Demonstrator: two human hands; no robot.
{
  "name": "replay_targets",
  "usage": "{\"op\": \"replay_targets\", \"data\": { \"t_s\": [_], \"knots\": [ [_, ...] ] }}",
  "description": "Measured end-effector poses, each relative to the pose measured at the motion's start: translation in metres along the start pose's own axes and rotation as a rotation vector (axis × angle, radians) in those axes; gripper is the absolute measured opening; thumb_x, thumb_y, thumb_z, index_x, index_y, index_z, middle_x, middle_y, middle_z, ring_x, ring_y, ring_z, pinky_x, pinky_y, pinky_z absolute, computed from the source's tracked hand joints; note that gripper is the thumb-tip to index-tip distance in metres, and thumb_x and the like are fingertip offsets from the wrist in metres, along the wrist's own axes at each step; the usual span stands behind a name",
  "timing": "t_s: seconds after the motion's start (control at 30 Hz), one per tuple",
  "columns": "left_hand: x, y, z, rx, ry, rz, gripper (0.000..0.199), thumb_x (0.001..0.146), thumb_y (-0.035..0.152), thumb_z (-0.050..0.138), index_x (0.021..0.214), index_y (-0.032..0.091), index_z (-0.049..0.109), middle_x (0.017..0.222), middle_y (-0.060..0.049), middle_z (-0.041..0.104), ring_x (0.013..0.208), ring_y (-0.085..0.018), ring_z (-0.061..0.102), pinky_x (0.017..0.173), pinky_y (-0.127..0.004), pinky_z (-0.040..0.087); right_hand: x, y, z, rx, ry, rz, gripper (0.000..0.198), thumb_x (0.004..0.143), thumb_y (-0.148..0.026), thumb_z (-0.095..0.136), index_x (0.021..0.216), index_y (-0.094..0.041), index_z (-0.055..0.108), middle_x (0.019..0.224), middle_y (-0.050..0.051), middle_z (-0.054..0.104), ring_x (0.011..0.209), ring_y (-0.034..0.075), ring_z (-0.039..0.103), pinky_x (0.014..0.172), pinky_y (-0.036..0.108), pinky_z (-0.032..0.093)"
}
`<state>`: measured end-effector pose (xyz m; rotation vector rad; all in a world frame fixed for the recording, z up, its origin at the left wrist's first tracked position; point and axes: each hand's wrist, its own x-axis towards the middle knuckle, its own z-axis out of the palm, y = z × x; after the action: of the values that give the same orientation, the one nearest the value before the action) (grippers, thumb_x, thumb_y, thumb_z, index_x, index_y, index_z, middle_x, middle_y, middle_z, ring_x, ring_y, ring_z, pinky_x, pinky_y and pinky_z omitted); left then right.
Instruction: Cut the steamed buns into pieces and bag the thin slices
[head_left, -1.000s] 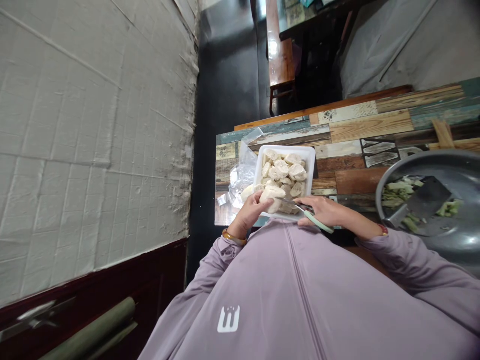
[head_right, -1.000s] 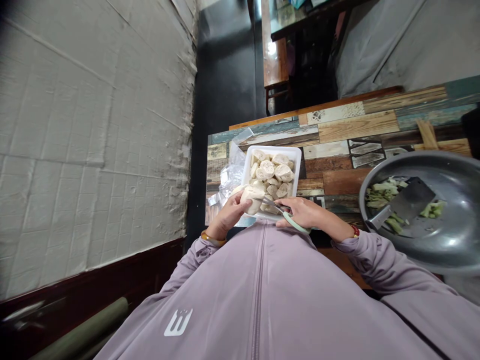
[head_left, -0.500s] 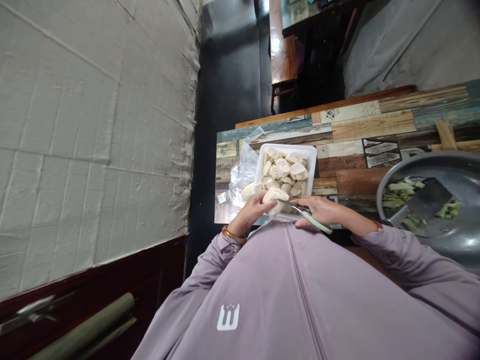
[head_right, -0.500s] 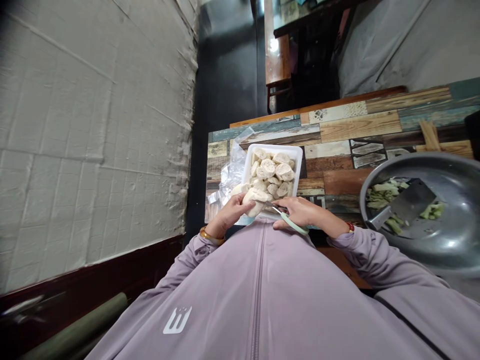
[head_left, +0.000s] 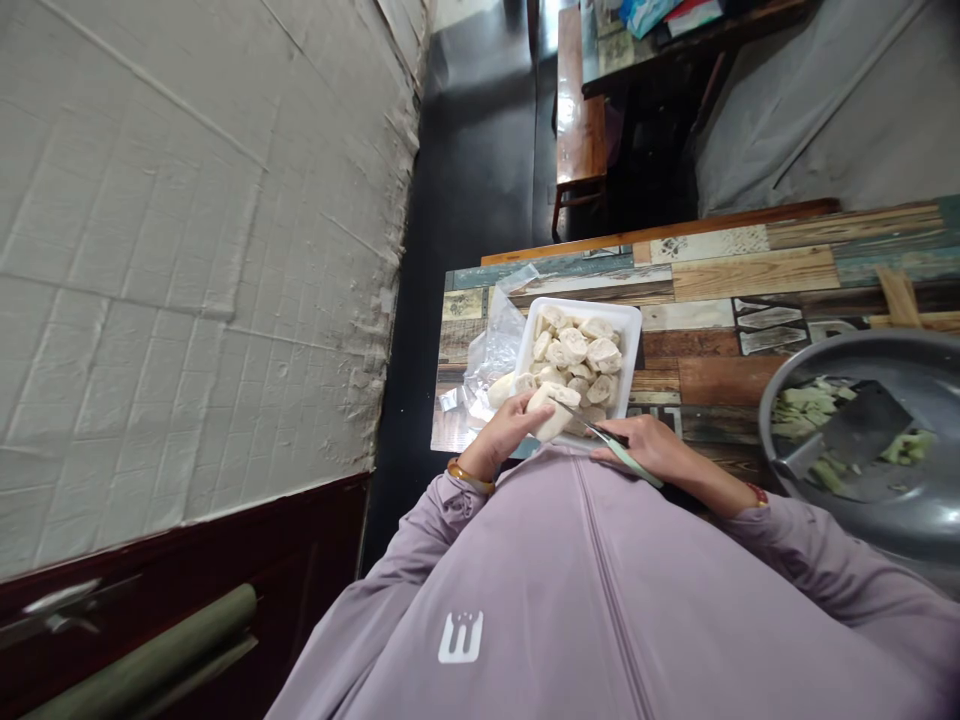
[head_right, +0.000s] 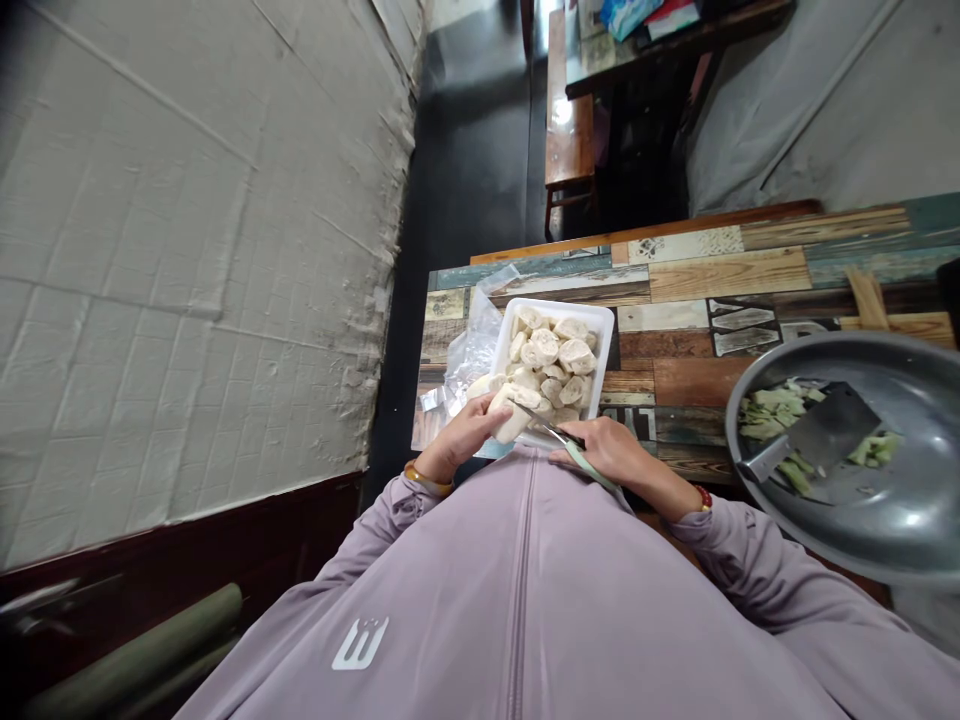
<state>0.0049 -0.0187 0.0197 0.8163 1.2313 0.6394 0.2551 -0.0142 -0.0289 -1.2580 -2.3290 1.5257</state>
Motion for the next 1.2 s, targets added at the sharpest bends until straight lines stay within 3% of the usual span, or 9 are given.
{"op": "replay_targets", "data": {
  "t_s": [0.17,0.37,0.57,0.7,0.97,1.2],
  "knots": [
    [-0.001,0.001,-0.003,0.071,0.020,-0.001,0.049,0.080,0.050,0.072,0.109,0.012,0.071,0.091,-0.008,0.071,0.077,-0.019,0.061,0.071,-0.029,0.047,-0.001,0.000,-0.005,0.041,-0.035,0.038,0.054,0.079,-0.051,0.071,0.125,-0.023,0.069,0.118,0.008,0.075,0.105,0.031,0.070,0.087,0.036,0.052],
    [0.002,-0.007,-0.006,0.073,0.071,0.056,0.046,0.080,0.048,0.073,0.108,0.012,0.071,0.093,-0.007,0.070,0.079,-0.017,0.060,0.072,-0.027,0.047,-0.003,-0.004,-0.011,0.111,-0.138,0.077,0.058,0.078,-0.049,0.070,0.128,-0.020,0.066,0.105,0.008,0.076,0.094,0.028,0.071,0.080,0.033,0.052],
    [0.002,-0.008,-0.004,0.182,-0.025,0.048,0.048,0.080,0.049,0.073,0.111,0.013,0.072,0.103,-0.009,0.072,0.090,-0.022,0.063,0.077,-0.028,0.049,0.008,-0.017,-0.014,0.100,-0.130,0.023,0.065,0.072,-0.047,0.073,0.130,-0.019,0.065,0.113,0.011,0.073,0.099,0.031,0.069,0.083,0.037,0.053],
    [0.003,-0.007,-0.003,0.221,-0.066,0.038,0.045,0.082,0.049,0.070,0.109,0.014,0.073,0.103,-0.009,0.073,0.090,-0.023,0.065,0.078,-0.028,0.050,0.017,-0.017,-0.013,0.083,-0.146,-0.001,0.058,0.074,-0.048,0.071,0.123,-0.017,0.069,0.108,0.011,0.075,0.092,0.030,0.070,0.076,0.034,0.053],
    [0.006,-0.010,-0.007,0.172,-0.001,-0.007,0.042,0.078,0.048,0.073,0.099,0.012,0.074,0.089,-0.006,0.071,0.077,-0.017,0.061,0.069,-0.025,0.046,0.016,-0.004,-0.007,0.085,-0.093,0.010,0.048,0.085,-0.055,0.063,0.116,-0.021,0.074,0.105,0.008,0.078,0.095,0.030,0.072,0.077,0.034,0.051],
    [0.014,-0.018,-0.009,0.160,0.007,-0.025,0.044,0.075,0.046,0.077,0.103,0.012,0.074,0.092,-0.007,0.071,0.079,-0.017,0.062,0.069,-0.025,0.048,0.014,0.007,0.001,0.092,-0.059,0.006,0.039,0.082,-0.054,0.066,0.103,-0.025,0.079,0.094,0.005,0.079,0.087,0.029,0.072,0.073,0.032,0.051]
  ]
}}
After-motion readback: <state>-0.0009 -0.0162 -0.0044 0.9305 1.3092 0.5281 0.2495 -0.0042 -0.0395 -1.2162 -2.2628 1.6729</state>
